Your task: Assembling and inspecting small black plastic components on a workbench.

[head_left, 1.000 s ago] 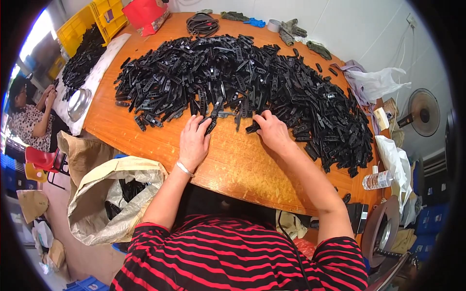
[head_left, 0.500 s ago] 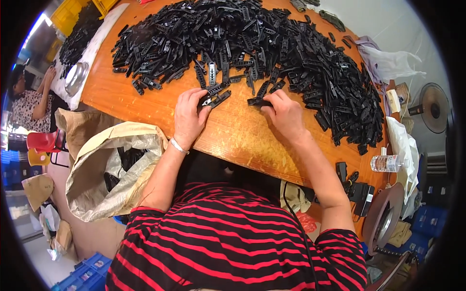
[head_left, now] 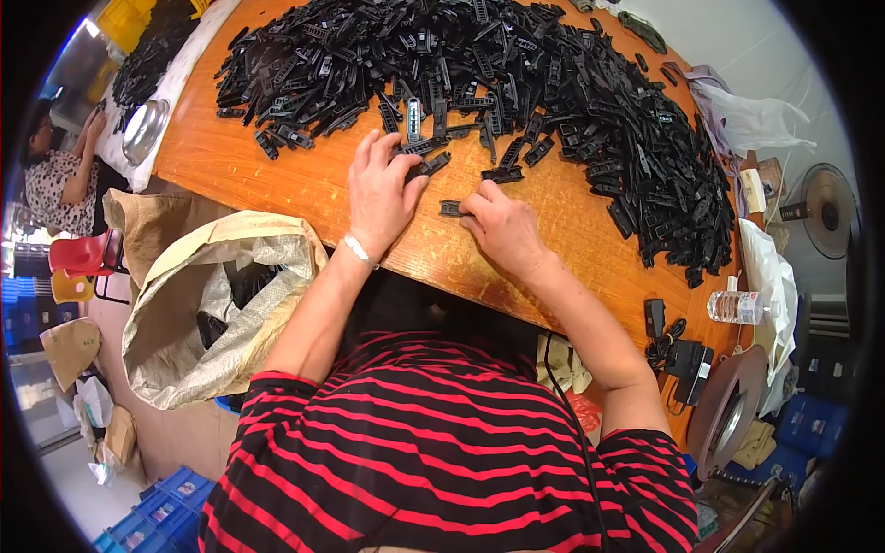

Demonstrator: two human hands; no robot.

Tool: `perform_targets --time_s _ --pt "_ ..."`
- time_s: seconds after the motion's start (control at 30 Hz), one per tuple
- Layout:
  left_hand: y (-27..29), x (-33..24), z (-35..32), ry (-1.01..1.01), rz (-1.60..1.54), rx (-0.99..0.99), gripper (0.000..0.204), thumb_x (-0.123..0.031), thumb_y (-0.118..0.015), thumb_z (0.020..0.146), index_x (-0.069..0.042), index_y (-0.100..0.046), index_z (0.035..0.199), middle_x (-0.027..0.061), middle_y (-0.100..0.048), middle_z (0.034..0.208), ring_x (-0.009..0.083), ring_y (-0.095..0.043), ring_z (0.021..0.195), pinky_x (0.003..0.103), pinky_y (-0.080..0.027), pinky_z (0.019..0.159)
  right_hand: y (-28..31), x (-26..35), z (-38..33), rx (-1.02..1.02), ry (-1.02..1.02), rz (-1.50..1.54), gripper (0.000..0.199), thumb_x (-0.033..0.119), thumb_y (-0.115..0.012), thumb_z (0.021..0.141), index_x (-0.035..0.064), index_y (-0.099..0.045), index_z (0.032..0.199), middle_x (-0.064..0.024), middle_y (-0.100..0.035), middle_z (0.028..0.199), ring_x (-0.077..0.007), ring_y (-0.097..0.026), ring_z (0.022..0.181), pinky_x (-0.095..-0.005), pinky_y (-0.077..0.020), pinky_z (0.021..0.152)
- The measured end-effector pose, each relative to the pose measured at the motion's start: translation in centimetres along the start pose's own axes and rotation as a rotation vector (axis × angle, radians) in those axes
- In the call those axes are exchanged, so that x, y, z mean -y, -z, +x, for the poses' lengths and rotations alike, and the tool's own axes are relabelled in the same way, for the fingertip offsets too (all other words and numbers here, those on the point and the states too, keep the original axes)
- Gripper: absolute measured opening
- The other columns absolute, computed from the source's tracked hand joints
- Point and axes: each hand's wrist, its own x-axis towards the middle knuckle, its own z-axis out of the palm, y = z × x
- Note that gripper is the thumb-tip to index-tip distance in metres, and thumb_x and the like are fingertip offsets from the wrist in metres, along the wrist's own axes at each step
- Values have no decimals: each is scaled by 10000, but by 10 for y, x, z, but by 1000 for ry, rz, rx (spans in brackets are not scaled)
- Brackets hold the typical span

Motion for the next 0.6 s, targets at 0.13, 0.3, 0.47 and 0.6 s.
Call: perform_targets --time_s 0.13,0.3,0.47,0.6 --pt "-8 -9 10 -9 49 39 238 -111 -750 713 -74 -679 937 125 -555 1239 383 -417 1267 461 -375 1013 2 5 -3 13 21 35 116 129 -703 806 76 -620 867 -78 -563 850 -308 -622 720 -395 -515 611" --pt "-6 -15 8 57 -52 -6 200 -98 -753 701 -77 -673 884 106 -563 1194 343 -454 1188 467 -399 934 6 3 -11 -78 -18 112 113 103 -687 818 75 -639 917 -91 -595 892 -295 -631 725 -371 -511 604" --pt "12 -29 6 114 -191 51 177 -44 -729 735 -65 -674 903 72 -635 961 262 -576 962 352 -464 809 16 7 -4 -277 -101 262 218 21 -686 802 52 -642 1013 -111 -617 932 -245 -645 731 -327 -508 593" --pt "13 -25 0 474 -835 333 137 -48 -686 841 -6 -668 970 31 -652 841 127 -593 747 262 -488 677 30 12 7 -279 -53 309 281 -15 -683 801 34 -636 1073 -119 -617 924 -224 -642 748 -297 -515 614"
